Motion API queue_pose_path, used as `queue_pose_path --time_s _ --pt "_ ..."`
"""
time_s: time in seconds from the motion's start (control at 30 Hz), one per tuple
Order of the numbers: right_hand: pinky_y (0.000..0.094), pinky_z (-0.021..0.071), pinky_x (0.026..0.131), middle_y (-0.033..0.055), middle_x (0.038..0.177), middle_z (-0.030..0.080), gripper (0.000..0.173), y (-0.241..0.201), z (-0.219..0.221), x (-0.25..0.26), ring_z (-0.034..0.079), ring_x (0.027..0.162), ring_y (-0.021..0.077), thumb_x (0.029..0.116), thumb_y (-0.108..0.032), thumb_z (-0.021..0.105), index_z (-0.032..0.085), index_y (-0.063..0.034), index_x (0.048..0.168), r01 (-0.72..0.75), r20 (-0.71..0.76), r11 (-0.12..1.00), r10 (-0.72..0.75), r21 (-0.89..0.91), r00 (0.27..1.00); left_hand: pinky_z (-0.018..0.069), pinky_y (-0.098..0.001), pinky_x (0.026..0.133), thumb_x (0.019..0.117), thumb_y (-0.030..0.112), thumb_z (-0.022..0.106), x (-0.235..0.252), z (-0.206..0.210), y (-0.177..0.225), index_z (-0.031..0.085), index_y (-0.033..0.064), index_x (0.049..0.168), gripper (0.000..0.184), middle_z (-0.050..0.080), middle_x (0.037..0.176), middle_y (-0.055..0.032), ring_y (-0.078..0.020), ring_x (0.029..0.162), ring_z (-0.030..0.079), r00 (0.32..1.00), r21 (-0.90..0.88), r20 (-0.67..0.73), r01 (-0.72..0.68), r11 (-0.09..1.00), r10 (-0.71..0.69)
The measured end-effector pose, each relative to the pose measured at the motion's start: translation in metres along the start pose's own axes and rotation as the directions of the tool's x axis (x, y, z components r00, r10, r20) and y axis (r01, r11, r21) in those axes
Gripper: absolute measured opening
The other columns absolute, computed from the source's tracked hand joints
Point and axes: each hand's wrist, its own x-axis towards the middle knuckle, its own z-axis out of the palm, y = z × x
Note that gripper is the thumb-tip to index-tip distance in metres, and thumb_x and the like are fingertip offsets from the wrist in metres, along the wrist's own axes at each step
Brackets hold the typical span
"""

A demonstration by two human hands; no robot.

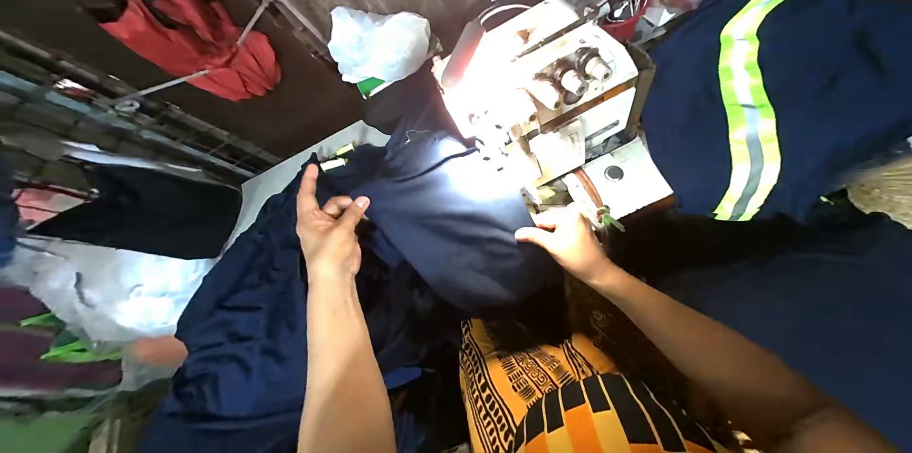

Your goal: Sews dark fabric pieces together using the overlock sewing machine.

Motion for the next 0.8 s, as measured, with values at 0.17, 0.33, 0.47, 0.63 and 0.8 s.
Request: queue_pose_path --time_s 0.17,0.33,0.47,0.63,0.8 --pt "0.0371 0.0422 0.058 0.0004 0.057 0.051 0.041 -0.01 0.006 0.035 0.049 0.056 0.0119 0.0875 -0.028 0.08 0.059 -0.0057 0.061 0.071 -0.111 0.997 -0.073 -0.018 0.991 0.056 -0.0192 0.075 0.0872 -0.006 0.066 0.046 0.009 0.001 0.027 0.0106 0.156 0.081 0.067 0.089 0.0093 0.0016 0.075 0.065 0.994 0.129 -0.02 -0.106 0.986 0.109" --pt "0.0266 0.0431 0.057 -0.0025 0.06 0.054 0.031 0.0 -0.001 0.026 0.049 0.056 0.0041 0.0896 -0.025 0.078 0.065 -0.0062 0.068 0.074 -0.02 0.996 -0.073 0.054 0.997 0.0353 -0.0545 0.117 0.0949 0.021 0.07 -0.005 0.037 -0.008 0.007 0.0151 0.166 0.095 0.024 0.167 -0.0191 -0.0337 0.149 0.036 0.991 0.487 0.051 -0.13 0.863 0.12" --pt "0.026 0.048 0.072 0.0014 0.077 0.063 0.031 0.019 -0.012 -0.031 0.056 0.073 0.0044 0.0932 -0.031 0.073 0.069 -0.0021 0.082 -0.043 0.207 0.998 0.034 0.042 0.978 0.0537 -0.0364 0.091 0.0948 0.026 0.07 -0.106 0.071 -0.031 0.006 0.0045 0.162 0.095 0.058 0.128 -0.0239 -0.0194 0.107 0.063 0.986 0.285 -0.11 0.151 0.947 -0.124" --pt "0.0207 0.0593 0.073 -0.0018 0.084 0.073 0.012 0.027 -0.015 -0.09 0.068 0.076 0.0014 0.095 -0.013 0.07 0.075 -0.0028 0.092 -0.208 0.229 0.947 0.152 0.244 0.962 0.0586 -0.0331 0.087 0.0907 0.007 0.074 -0.121 0.066 -0.02 0.019 0.018 0.161 0.09 0.067 0.124 -0.0101 -0.0126 0.1 0.069 0.959 0.067 0.081 0.267 0.961 -0.272" --pt "0.0217 0.0581 0.068 -0.0003 0.078 0.072 0.011 0.024 -0.019 -0.098 0.067 0.07 0.0045 0.0958 -0.006 0.067 0.075 -0.0011 0.09 -0.308 0.187 0.889 0.257 0.339 0.948 0.0593 -0.0234 0.078 0.0904 -0.009 0.066 -0.123 0.057 -0.012 0.02 0.0239 0.161 0.091 0.066 0.127 -0.0028 -0.0073 0.094 0.07 0.972 -0.186 0.091 0.23 0.955 -0.216"
